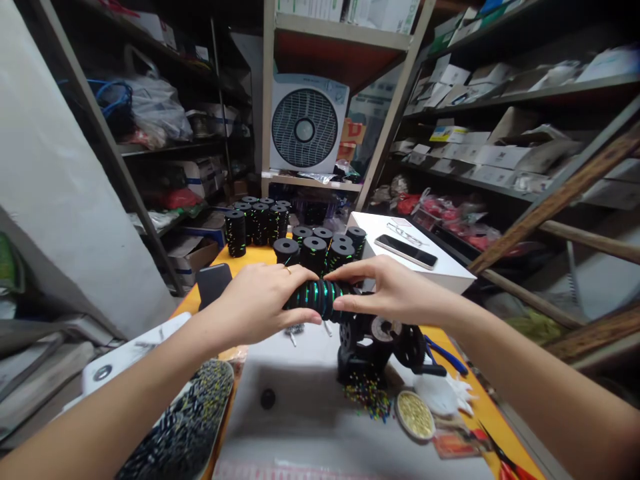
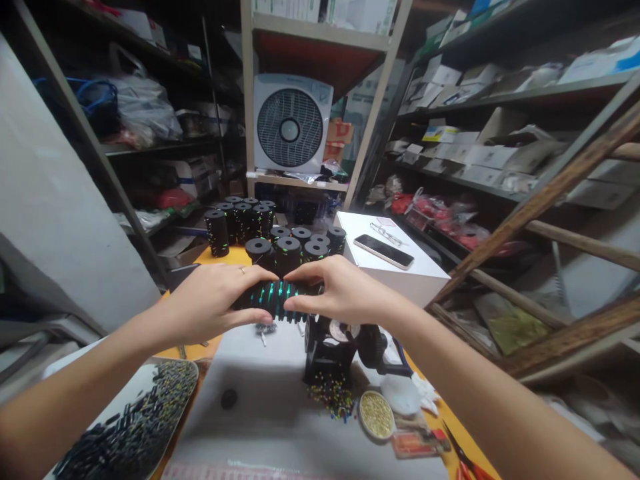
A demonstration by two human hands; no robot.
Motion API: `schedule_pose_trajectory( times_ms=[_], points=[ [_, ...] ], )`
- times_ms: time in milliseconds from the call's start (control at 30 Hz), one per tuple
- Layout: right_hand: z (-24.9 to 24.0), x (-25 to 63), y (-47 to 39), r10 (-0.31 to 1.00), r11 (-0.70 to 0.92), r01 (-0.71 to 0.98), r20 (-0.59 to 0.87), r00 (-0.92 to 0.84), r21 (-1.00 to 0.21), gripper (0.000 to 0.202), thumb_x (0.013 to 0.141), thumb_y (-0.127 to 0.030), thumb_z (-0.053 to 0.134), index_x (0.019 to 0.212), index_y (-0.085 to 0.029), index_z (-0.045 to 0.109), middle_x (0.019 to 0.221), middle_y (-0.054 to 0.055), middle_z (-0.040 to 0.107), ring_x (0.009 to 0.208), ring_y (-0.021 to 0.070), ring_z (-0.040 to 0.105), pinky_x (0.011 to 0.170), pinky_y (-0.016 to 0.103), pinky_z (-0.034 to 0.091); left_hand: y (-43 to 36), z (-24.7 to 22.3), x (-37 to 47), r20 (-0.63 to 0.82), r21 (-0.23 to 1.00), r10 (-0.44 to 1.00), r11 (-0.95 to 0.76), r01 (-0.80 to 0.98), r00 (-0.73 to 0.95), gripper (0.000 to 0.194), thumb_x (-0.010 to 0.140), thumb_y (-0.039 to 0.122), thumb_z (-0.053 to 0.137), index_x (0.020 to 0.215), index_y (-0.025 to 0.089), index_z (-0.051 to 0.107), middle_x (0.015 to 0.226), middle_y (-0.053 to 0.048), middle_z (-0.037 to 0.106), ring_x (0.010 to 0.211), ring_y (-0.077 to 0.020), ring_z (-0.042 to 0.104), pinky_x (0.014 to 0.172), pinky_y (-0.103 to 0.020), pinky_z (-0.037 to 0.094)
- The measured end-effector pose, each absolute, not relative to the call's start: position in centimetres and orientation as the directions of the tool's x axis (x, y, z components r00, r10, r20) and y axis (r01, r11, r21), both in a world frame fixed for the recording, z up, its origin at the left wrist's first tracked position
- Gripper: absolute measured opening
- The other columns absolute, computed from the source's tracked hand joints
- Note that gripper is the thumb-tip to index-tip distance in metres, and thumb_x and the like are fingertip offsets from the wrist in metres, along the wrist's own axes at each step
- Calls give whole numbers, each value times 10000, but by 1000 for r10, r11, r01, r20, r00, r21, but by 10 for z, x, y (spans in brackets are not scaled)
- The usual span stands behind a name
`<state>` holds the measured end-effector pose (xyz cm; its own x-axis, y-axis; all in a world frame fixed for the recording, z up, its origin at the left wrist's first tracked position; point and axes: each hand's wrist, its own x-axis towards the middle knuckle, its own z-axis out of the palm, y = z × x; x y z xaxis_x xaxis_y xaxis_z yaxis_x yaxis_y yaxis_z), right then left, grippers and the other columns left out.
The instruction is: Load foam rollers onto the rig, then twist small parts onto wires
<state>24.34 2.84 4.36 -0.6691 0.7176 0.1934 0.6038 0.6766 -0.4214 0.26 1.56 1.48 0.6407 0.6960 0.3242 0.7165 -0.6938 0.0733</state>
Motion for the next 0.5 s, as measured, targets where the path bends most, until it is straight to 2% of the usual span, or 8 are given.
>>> schedule_pose_trajectory(
  times_ms=[100, 233, 300, 400, 467, 500],
  points=[
    [24, 242, 14, 686, 727, 603, 384, -619, -327, 368, 813, -323, 759, 1142, -168, 708, 1066, 95, 766, 950, 258, 703, 850, 402, 566, 16, 15, 2, 321, 77, 696, -695, 715, 642, 476, 899, 571, 569, 1216, 218, 598, 1074, -57, 771, 942, -303, 725, 713, -379, 491],
    [-2, 241, -1, 598, 783, 579, 528, -603, -226, 292, 894, -298, 673, 1147, -156, 702, 1191, 130, 729, 1129, 296, 633, 984, 484, 508, 16, 14, 2, 326, 76, 700, -690, 720, 636, 492, 893, 576, 574, 1221, 209, 583, 1081, -69, 773, 946, -305, 728, 727, -379, 497],
    [-5, 243, -3, 584, 789, 577, 550, -597, -211, 282, 913, -346, 655, 1140, -186, 702, 1205, 104, 729, 1152, 280, 626, 1019, 471, 492, 15, 14, 2, 336, 73, 709, -675, 734, 619, 541, 880, 588, 584, 1245, 191, 556, 1093, -96, 770, 953, -323, 726, 729, -391, 498],
    [7, 246, 6, 640, 733, 637, 558, -528, -238, 423, 921, -456, 619, 1233, -170, 634, 1218, 134, 708, 1149, 295, 620, 1018, 507, 479, 14, 14, 3, 348, 63, 716, -661, 747, 605, 528, 867, 588, 603, 1224, 203, 552, 1030, -88, 778, 915, -322, 729, 697, -382, 493],
    [23, 249, 20, 717, 663, 693, 508, -478, -284, 490, 969, -497, 514, 1305, -146, 576, 1259, 174, 675, 1152, 312, 625, 986, 531, 489, 12, 13, 4, 355, 52, 711, -664, 746, 607, 484, 866, 576, 615, 1191, 221, 568, 1002, -72, 777, 898, -314, 728, 699, -377, 489],
    [31, 249, 28, 751, 641, 705, 441, -492, -305, 478, 986, -515, 465, 1279, -163, 602, 1246, 161, 688, 1119, 304, 652, 942, 502, 525, 12, 13, 4, 360, 47, 708, -665, 746, 608, 478, 864, 573, 620, 1184, 222, 572, 1003, -74, 774, 904, -314, 724, 709, -379, 489]
  ],
)
